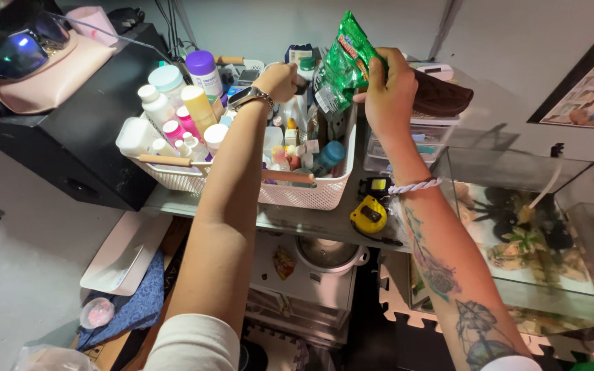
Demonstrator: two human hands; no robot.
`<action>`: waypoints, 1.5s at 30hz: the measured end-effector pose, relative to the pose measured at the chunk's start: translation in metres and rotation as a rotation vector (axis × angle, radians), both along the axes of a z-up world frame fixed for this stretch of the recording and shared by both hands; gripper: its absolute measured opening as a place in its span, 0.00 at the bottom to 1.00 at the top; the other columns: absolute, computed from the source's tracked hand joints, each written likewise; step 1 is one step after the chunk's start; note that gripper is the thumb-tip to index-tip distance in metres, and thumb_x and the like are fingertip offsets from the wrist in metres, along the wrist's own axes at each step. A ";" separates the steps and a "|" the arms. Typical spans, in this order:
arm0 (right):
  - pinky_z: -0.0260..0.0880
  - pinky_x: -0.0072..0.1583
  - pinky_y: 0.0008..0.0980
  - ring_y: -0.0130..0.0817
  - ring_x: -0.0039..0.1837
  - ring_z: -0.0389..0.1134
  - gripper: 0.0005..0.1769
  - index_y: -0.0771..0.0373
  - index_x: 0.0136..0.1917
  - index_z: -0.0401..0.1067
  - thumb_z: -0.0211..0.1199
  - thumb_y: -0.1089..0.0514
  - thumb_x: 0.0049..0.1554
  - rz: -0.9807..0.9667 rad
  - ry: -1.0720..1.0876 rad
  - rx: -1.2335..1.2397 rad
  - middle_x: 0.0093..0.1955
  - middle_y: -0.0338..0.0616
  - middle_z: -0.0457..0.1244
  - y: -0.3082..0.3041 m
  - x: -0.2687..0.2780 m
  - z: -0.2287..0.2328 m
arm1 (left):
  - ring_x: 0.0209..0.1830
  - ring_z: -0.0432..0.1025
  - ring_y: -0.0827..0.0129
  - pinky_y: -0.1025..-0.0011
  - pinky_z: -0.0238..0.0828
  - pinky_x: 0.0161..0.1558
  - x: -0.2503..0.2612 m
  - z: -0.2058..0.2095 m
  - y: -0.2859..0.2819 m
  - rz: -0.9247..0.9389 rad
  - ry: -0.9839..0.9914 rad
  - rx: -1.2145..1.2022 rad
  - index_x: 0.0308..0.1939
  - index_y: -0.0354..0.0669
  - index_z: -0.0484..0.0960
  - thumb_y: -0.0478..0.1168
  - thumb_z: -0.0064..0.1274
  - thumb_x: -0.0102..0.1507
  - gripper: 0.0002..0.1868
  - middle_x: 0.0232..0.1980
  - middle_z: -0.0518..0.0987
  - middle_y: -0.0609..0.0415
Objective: The person organizes various items on a cluttered shelf. They place a green packet, a white packet, and a small black device into a white basket. They also handle a small plastic bag and a small container, moving them around the shelf area.
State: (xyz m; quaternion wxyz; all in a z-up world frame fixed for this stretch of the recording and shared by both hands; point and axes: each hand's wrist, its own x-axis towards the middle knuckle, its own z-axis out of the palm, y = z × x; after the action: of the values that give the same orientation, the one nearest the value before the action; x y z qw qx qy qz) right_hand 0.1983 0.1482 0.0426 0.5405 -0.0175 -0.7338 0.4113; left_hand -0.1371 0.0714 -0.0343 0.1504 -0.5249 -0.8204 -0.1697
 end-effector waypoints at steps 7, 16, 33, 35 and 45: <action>0.77 0.37 0.27 0.27 0.37 0.71 0.09 0.71 0.56 0.71 0.54 0.62 0.69 0.013 0.007 -0.054 0.42 0.44 0.64 0.001 -0.002 -0.006 | 0.46 0.77 0.42 0.53 0.75 0.48 -0.007 -0.020 0.021 0.023 0.042 -0.349 0.38 0.41 0.87 0.34 0.52 0.56 0.10 0.42 0.82 0.36; 0.81 0.39 0.27 0.26 0.42 0.72 0.10 0.72 0.58 0.71 0.54 0.62 0.69 0.055 0.034 -0.113 0.49 0.45 0.67 0.013 -0.006 -0.023 | 0.44 0.78 0.42 0.55 0.76 0.47 -0.010 -0.051 0.052 -0.066 0.103 -0.317 0.39 0.35 0.87 0.42 0.54 0.61 0.13 0.41 0.82 0.33; 0.83 0.42 0.28 0.25 0.45 0.71 0.13 0.73 0.61 0.69 0.53 0.61 0.69 0.159 0.055 -0.207 0.53 0.43 0.65 0.017 -0.009 -0.029 | 0.52 0.74 0.59 0.57 0.67 0.49 0.004 -0.062 0.031 0.217 0.547 -0.199 0.45 0.46 0.87 0.39 0.50 0.58 0.15 0.47 0.84 0.51; 0.83 0.45 0.29 0.26 0.47 0.71 0.12 0.73 0.62 0.69 0.52 0.61 0.72 0.252 0.110 -0.237 0.53 0.43 0.63 0.018 -0.007 -0.029 | 0.51 0.75 0.53 0.57 0.69 0.50 0.004 -0.047 0.027 0.208 0.374 -0.188 0.46 0.42 0.87 0.38 0.53 0.57 0.16 0.47 0.83 0.44; 0.80 0.41 0.32 0.40 0.46 0.77 0.09 0.71 0.60 0.66 0.53 0.65 0.68 0.137 0.066 -0.154 0.54 0.52 0.66 -0.008 -0.080 -0.042 | 0.47 0.81 0.52 0.62 0.77 0.50 0.015 0.001 -0.023 0.137 -0.371 0.446 0.53 0.38 0.83 0.36 0.55 0.59 0.18 0.46 0.83 0.39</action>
State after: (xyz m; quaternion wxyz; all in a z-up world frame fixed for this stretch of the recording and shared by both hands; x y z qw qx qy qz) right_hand 0.1185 0.1403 0.0004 0.5319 0.0047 -0.6814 0.5027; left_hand -0.1225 0.0481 -0.0337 0.1208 -0.3823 -0.8098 -0.4283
